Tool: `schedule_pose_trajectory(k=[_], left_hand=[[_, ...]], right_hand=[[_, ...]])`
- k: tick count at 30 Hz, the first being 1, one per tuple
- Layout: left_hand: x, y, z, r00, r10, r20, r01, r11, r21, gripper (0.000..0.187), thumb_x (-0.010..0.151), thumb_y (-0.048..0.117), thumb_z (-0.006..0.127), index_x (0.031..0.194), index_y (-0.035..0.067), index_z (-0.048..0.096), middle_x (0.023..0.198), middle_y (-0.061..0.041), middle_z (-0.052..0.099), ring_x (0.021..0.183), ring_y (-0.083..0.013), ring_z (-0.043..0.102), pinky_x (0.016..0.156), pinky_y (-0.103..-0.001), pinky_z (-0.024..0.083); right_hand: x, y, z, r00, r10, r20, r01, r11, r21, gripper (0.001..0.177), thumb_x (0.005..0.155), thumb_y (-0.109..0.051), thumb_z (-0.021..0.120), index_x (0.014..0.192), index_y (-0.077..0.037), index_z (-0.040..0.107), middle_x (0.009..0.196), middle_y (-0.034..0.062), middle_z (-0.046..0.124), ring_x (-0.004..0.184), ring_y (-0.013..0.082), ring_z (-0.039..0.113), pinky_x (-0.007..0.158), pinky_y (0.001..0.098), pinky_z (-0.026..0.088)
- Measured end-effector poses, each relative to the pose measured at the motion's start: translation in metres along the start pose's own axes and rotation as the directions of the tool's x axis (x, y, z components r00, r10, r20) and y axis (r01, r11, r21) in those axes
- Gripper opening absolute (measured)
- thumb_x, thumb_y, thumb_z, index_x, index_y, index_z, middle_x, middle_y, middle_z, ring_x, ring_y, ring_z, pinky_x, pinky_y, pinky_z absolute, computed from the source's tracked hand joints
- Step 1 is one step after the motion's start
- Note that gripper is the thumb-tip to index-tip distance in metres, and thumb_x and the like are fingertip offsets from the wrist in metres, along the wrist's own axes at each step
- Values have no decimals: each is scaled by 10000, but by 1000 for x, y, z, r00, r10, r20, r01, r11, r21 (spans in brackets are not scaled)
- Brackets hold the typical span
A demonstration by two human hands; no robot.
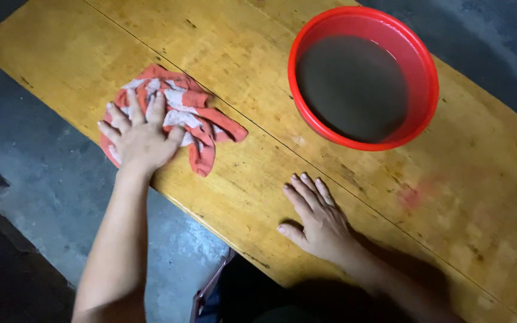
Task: The person wipes a wooden table surface with a red and white striped cloth. They repeatedly rub the cloth across the table, occasionally dipping it into a red basin of water and wringing it out before resuming wiping.
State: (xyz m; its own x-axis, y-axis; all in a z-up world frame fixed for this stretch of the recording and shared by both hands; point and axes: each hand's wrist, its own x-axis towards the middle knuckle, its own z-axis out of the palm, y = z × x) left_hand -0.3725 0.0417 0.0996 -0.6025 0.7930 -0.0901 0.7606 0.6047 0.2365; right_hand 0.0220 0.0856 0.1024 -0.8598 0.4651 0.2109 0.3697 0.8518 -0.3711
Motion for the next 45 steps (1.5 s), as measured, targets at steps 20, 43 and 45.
schedule_pose_trajectory(k=[20, 43, 45], left_hand=[[-130, 51, 48, 823, 530, -202, -512, 848, 137, 727, 880, 610, 423, 1574, 394, 406, 1671, -87, 298, 1496, -492, 198, 1138, -769, 95], [142, 101, 7, 951, 203, 235, -239, 961, 137, 683, 980, 621, 190, 1627, 426, 97, 1694, -69, 189, 1576, -399, 14, 1109, -708, -218], [90, 139, -31, 871, 326, 368, -365, 930, 40, 1017, 739, 301, 583, 1632, 369, 101, 1721, -96, -37, 1569, -350, -156, 1205, -644, -151]], right_hand=[[-18, 3, 11, 994, -94, -46, 86, 984, -158, 941, 912, -636, 501, 1555, 22, 302, 1627, 375, 231, 1501, 538, 302, 1249, 631, 182], [5, -15, 0, 997, -4, 76, 24, 961, -274, 904, 783, -675, 635, 1488, -131, 475, 1625, 198, 361, 1516, 428, 283, 1192, 608, 196], [7, -13, 3, 1000, 9, 15, -6, 979, -203, 844, 773, -646, 674, 1429, -132, 543, 1594, 178, 421, 1470, 410, 365, 1192, 602, 215]])
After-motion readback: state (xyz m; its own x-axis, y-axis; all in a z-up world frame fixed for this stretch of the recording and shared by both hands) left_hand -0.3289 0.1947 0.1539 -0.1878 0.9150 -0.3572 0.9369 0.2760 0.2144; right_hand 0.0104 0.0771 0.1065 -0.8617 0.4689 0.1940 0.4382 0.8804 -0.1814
